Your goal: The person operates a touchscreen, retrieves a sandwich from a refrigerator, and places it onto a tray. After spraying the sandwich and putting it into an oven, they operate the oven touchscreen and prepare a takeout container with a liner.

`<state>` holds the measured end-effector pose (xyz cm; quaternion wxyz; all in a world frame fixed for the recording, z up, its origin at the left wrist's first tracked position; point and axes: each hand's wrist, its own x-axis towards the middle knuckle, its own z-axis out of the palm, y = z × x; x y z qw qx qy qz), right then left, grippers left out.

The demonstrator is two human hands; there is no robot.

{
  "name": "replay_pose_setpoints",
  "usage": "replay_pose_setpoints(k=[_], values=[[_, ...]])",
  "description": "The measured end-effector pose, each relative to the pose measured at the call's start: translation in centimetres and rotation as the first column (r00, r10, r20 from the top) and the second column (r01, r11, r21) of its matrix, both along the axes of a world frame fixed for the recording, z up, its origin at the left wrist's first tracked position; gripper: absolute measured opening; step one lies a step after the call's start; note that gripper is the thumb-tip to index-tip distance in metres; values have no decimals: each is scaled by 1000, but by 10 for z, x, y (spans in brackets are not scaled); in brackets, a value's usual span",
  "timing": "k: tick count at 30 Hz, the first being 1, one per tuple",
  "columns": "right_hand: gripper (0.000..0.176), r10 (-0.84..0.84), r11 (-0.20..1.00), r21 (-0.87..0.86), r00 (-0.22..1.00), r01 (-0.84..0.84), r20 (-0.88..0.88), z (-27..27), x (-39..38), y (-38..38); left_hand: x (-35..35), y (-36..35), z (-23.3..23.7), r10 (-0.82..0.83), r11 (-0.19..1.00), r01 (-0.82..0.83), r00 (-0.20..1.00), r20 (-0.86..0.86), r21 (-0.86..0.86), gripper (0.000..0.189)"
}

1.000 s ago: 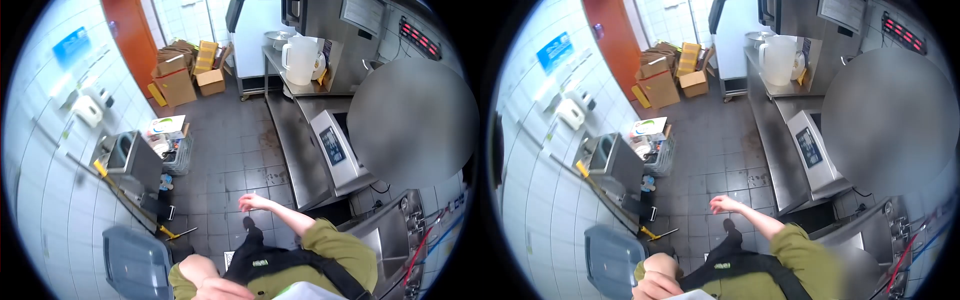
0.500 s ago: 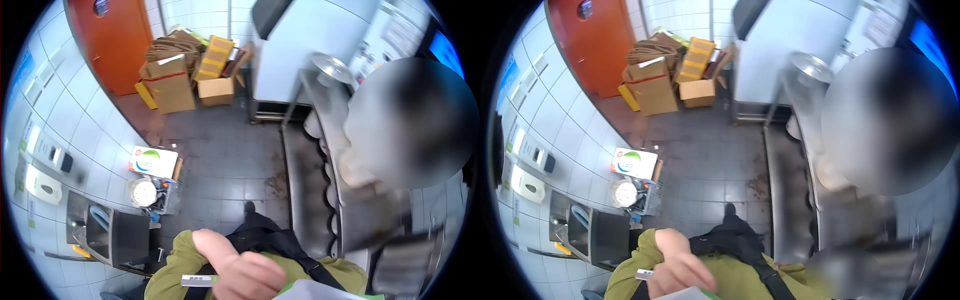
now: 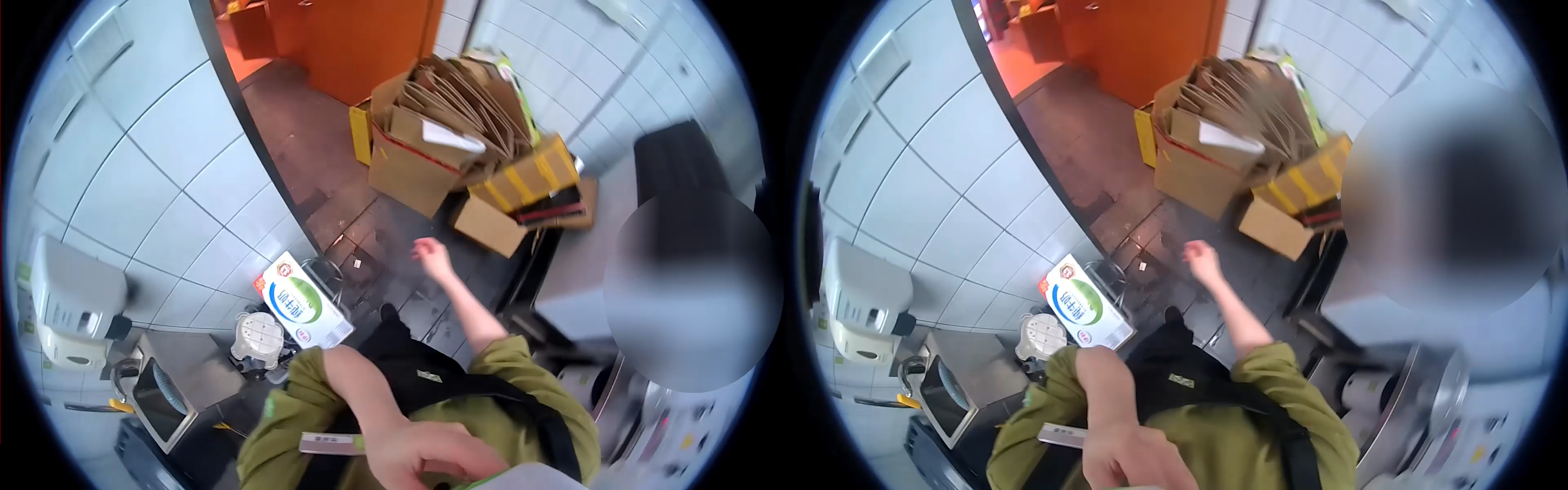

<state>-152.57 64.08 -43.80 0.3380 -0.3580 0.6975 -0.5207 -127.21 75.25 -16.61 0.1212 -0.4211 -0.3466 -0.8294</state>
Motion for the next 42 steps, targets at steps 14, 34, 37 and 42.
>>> replay_pose_setpoints(k=[14, 34, 37, 42], values=[[23, 800, 440, 409, 556, -799, 226, -65, -72, -509, -228, -524, 56, 290, 955, -295, 947, -136, -16, 82], [23, 931, 91, 897, 358, -433, 78, -179, -118, -1265, -73, -1239, 71, 951, 150, -901, 244, -189, -408, 40], [23, 844, 89, 916, 518, -391, 139, -177, -108, -1365, -36, -1350, 61, 956, 109, -897, 212, -202, -428, 37], [23, 913, -37, 930, 366, -366, 181, -187, -39, -1569, 29, -1538, 28, 994, -56, -861, -1, -108, -505, 32]])
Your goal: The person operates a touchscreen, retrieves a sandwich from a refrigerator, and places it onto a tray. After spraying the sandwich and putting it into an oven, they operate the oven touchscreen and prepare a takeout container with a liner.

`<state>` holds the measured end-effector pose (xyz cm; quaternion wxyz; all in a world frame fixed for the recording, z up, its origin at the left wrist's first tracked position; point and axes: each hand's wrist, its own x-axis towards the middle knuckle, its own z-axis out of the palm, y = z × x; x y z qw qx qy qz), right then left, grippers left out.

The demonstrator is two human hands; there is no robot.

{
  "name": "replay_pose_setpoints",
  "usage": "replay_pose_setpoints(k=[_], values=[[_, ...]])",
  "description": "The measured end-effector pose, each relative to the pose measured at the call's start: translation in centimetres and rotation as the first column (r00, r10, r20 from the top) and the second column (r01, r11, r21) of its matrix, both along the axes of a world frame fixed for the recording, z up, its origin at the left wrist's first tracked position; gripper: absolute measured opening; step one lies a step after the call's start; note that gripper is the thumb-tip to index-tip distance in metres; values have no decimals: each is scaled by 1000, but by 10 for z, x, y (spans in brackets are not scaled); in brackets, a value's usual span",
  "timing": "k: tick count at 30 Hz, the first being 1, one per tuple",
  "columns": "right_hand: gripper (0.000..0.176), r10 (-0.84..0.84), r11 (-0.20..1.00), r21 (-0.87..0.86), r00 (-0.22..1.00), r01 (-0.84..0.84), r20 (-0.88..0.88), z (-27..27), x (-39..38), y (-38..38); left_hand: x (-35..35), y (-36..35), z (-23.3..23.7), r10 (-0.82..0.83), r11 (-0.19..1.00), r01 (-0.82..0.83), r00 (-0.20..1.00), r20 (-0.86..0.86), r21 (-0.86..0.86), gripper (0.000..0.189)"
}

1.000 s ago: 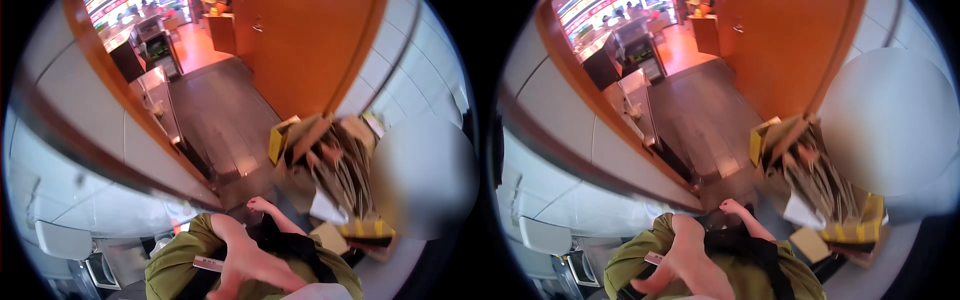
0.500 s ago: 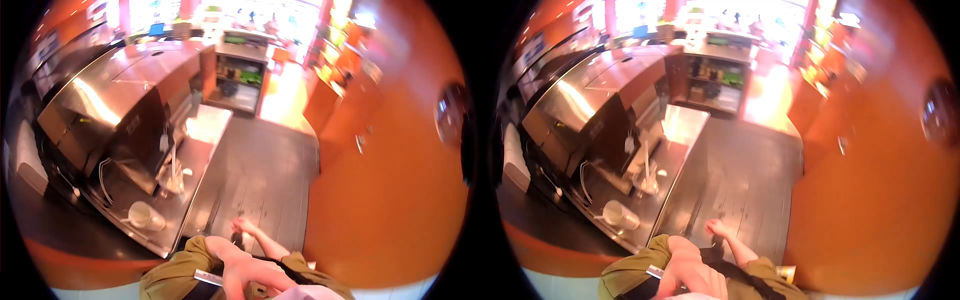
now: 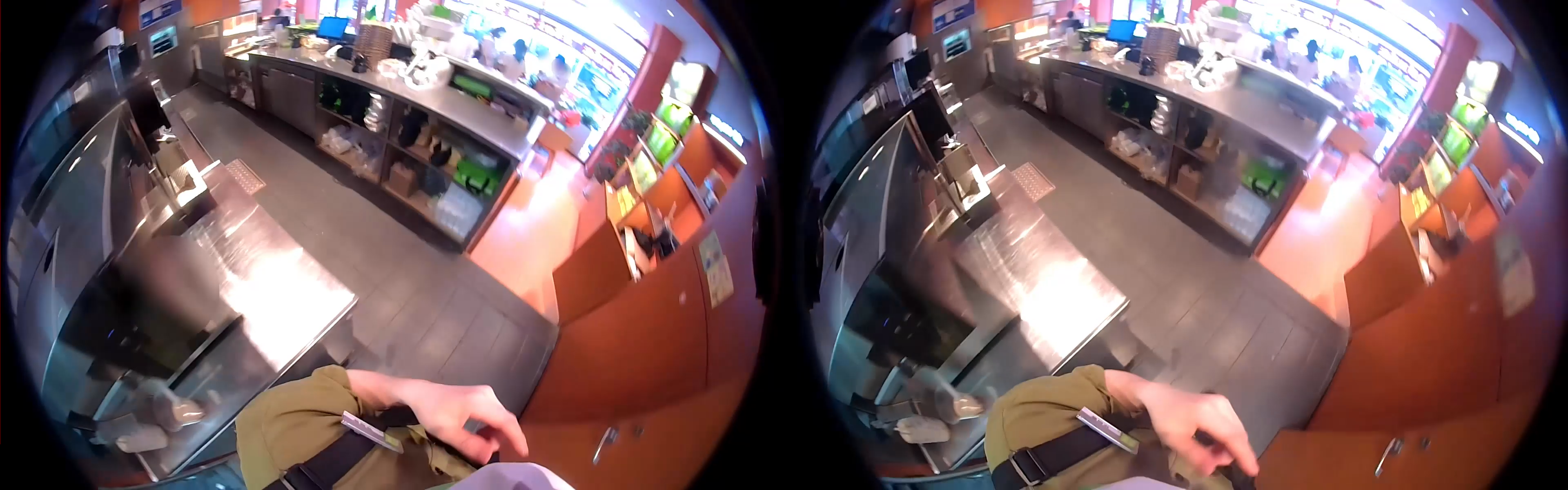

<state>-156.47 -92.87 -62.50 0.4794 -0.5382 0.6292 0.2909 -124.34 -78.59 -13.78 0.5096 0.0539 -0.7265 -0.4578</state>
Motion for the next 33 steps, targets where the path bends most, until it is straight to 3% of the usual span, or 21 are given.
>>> replay_pose_setpoints(k=[2, 3, 4, 5, 6, 7, 8, 9, 10, 12, 13, 14, 17, 21, 26, 30, 33], values=[[23, 215, 977, -4, 977, -215, 0, 10, 52, -97, 28, -65, -3, 263, 909, -294, 954, 142, 295, 33], [23, 431, 902, -20, 902, -431, -5, 18, 83, -150, 44, -90, -6, 459, 815, -486, 874, 162, 314, 34], [23, 702, 710, -45, 712, -702, -22, 24, 118, -206, 68, -108, -8, 598, 717, -628, 777, 197, 303, 35], [23, 967, 234, -108, 243, -966, -74, 35, 166, -264, 93, -118, -6, 747, 577, -787, 616, 251, 217, 35], [24, 965, -207, -177, -171, -962, -197, 42, 224, -319, 122, -124, -6, 856, 409, -904, 426, 293, 123, 35], [24, 897, -379, -248, -288, -891, -336, 53, 287, -366, 150, -126, -9, 900, 270, -950, 306, 310, 155, 34], [24, 883, -339, -388, -148, -857, -445, 69, 362, -405, 178, -130, -15, 926, 126, -976, 180, 333, 179, 33], [24, 910, -31, -658, 251, -753, -330, 80, 438, -425, 204, -135, -25, 936, -14, -982, 53, 348, 188, 32], [24, 845, 238, -872, 534, -429, -32, 93, 514, -444, 231, -142, -35, 930, -151, -969, -73, 361, 194, 30], [28, 714, 654, -716, 510, -244, 479, 106, 650, -463, 290, -165, -50, 900, -258, -953, -176, 398, 161, 31], [28, 527, 847, -457, 537, -271, 659, 113, 684, -461, 321, -178, -58, 893, -268, -951, -188, 409, 150, 31], [30, 306, 944, -170, 563, -282, 767, 135, 722, -452, 355, -194, -60, 894, -275, -952, -202, 400, 133, 31], [23, 315, 902, 43, 725, -429, 613, 105, 759, -435, 435, -226, -36, 875, -287, -956, -236, 424, 59, 36], [22, 579, 792, -19, 741, -610, 340, 47, 785, -455, 559, -239, -27, 890, -246, -960, -169, 424, 133, 36], [22, 663, 746, 17, 744, -666, 87, 3, 869, -498, 730, -272, -55, 873, -297, -945, -211, 439, 136, 33], [24, 763, 644, 10, 644, -765, 56, -6, 1013, -531, 876, -305, -47, 825, -296, -952, -213, 523, 80, 36], [26, 936, 348, -103, 340, -932, 94, -4, 1179, -541, 978, -283, -44, 591, -369, -920, -344, 730, -136, 42]])
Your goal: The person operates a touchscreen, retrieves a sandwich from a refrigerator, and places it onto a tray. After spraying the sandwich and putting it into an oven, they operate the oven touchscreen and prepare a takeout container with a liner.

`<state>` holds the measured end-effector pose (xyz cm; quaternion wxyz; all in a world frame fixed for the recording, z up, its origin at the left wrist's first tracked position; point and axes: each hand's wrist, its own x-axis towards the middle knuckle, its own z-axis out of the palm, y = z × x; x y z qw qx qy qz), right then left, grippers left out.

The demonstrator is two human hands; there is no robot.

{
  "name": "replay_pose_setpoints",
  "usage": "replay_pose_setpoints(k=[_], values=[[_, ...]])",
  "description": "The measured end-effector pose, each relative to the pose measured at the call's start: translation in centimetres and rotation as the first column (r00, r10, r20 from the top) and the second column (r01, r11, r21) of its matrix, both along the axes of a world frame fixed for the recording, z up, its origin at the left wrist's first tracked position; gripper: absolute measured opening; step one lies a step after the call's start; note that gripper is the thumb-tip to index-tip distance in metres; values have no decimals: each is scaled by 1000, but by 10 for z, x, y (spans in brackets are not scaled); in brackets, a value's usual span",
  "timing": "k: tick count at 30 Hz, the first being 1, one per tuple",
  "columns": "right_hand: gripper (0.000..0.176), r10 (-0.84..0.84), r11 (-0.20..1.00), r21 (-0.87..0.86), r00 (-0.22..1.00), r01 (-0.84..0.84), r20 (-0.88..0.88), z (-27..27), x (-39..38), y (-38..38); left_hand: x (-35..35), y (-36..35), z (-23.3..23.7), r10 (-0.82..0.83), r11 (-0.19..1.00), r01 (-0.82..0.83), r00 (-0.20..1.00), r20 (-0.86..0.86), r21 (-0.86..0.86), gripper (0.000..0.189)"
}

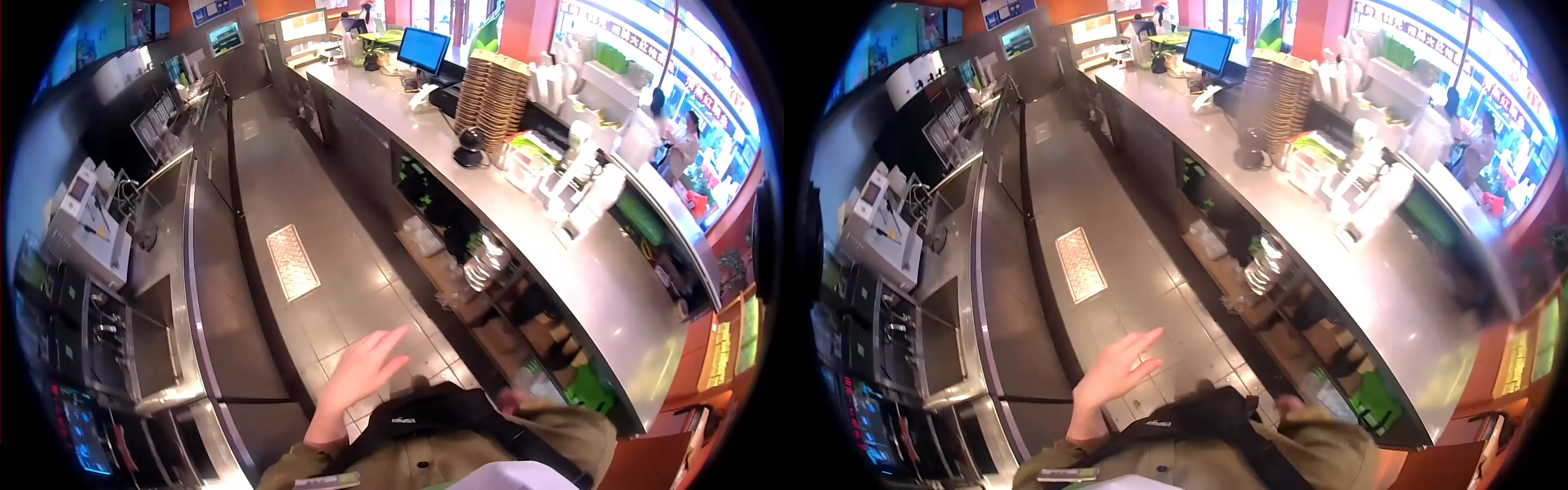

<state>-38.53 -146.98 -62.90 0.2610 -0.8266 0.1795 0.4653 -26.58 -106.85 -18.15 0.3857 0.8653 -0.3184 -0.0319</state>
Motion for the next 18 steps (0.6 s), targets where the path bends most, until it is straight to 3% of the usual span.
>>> replay_pose_setpoints(k=[1, 2, 3, 4, 5, 6, 7, 8, 9, 10, 13, 14, 15, 16, 17, 18], values=[[27, 211, 977, -2, 971, -213, 114, 2, 72, 7, 28, 13, -6, 25, 997, -27, 999, 33, 66, 43], [28, 417, 903, -23, 865, -428, 279, 0, 152, 19, 51, 31, -9, 167, 985, -163, 982, -89, 52, 43], [29, 547, 803, -64, 691, -592, 474, 0, 238, 40, 74, 49, -19, 305, 951, -302, 951, -50, 58, 41], [30, 556, 727, -101, 496, -679, 667, 3, 324, 64, 95, 71, -32, 422, 899, -420, 906, 8, 126, 40], [31, 440, 703, -96, 325, -705, 837, 8, 410, 95, 112, 91, -50, 579, 802, -567, 815, -8, 187, 42], [32, 186, 890, 189, 711, -414, 679, 74, 472, 143, 128, 106, -45, 686, 706, -637, 724, -72, 309, 43], [20, 146, 907, 184, 692, -380, 707, 103, 531, 177, 141, 127, -61, 744, 627, -675, 667, -42, 390, 44], [21, -31, 907, 328, 738, -263, 674, 138, 577, 211, 155, 158, -92, 794, 557, -661, 601, -89, 503, 48], [23, -109, 867, 416, 712, -273, 694, 151, 621, 235, 170, 189, -117, 820, 528, -629, 553, -149, 571, 52], [27, -150, 826, 503, 761, -254, 632, 161, 663, 256, 201, 202, -111, 876, 464, -577, 413, -250, 672, 54], [26, 156, 788, 363, 731, -498, 665, 188, 767, 276, 321, 228, -106, 907, 330, -708, 420, -4, 625, 54], [29, 287, 800, 288, 759, -525, 585, 210, 798, 269, 368, 223, -97, 875, 361, -797, 469, 119, 484, 49], [30, 399, 780, 174, 691, -602, 603, 224, 833, 256, 424, 213, -71, 871, 430, -782, 490, 20, 452, 45], [31, 364, 795, 85, 585, -601, 725, 228, 868, 239, 479, 204, -54, 845, 503, -764, 532, -46, 404, 45], [30, 249, 845, 93, 542, -526, 803, 258, 891, 222, 530, 195, -48, 766, 595, -724, 643, 29, 349, 45], [27, -157, 803, 524, 749, -283, 644, 267, 920, 197, 581, 182, -41, 641, 705, -651, 755, 141, 280, 47]])
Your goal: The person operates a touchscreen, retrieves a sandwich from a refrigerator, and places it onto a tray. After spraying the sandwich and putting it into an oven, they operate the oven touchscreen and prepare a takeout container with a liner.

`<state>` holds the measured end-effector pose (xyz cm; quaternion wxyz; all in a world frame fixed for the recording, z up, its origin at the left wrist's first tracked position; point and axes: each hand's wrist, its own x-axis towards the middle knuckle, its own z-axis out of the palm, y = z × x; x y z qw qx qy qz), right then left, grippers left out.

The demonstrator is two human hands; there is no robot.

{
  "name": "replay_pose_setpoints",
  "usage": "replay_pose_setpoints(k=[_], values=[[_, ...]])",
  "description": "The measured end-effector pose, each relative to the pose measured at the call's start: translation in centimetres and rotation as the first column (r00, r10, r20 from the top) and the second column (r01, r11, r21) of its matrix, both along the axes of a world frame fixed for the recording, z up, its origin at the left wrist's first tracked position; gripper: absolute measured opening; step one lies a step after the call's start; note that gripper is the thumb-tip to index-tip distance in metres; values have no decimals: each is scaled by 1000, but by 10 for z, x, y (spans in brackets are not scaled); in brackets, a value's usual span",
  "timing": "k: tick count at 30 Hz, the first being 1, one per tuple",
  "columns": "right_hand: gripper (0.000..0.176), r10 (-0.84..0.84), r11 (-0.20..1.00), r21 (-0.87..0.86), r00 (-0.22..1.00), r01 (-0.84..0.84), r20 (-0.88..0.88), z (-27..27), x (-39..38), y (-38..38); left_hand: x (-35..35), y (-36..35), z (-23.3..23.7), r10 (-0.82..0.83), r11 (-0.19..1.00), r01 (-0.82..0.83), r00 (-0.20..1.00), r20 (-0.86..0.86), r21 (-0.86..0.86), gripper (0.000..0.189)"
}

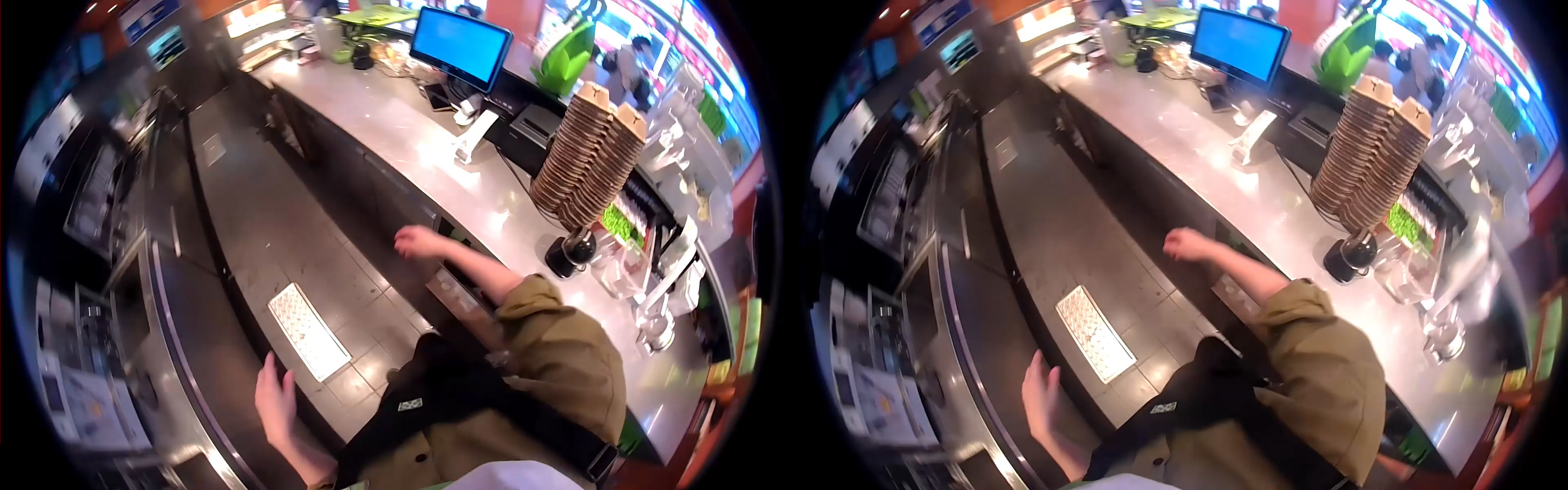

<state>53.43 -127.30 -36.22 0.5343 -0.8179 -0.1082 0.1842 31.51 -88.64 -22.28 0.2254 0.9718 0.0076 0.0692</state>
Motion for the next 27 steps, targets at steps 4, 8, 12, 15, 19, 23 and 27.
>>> replay_pose_setpoints(k=[4, 8, 12, 15, 19, 23, 27], values=[[27, -421, 895, -86, 892, 438, 165, 42, 89, -118, 174, -59, 12, -442, 896, 444, 890, -114, -10, 49], [27, -629, 732, 4, 674, 681, 388, 55, 184, -211, 301, -101, -20, -565, 825, 557, 804, -187, -97, 50], [26, -635, 570, 66, 388, 819, 668, 92, 290, -231, 411, -118, -8, -477, 872, 487, 827, -298, -47, 49], [24, -683, 522, 95, 349, 848, 641, 90, 374, -216, 476, -115, -3, -425, 904, 399, 878, -222, -153, 48], [22, -531, 617, 80, 339, 783, 776, 77, 450, -196, 571, -98, -33, -381, 925, 337, 833, -401, -177, 50], [16, -268, 338, 38, 57, 940, 962, 113, 478, -230, 680, -103, -44, -330, 932, 360, 803, -497, -37, 52], [13, -394, 176, -17, 87, 984, 915, 168, 509, -240, 796, -118, -34, -507, 857, 512, 826, -246, -48, 52]])
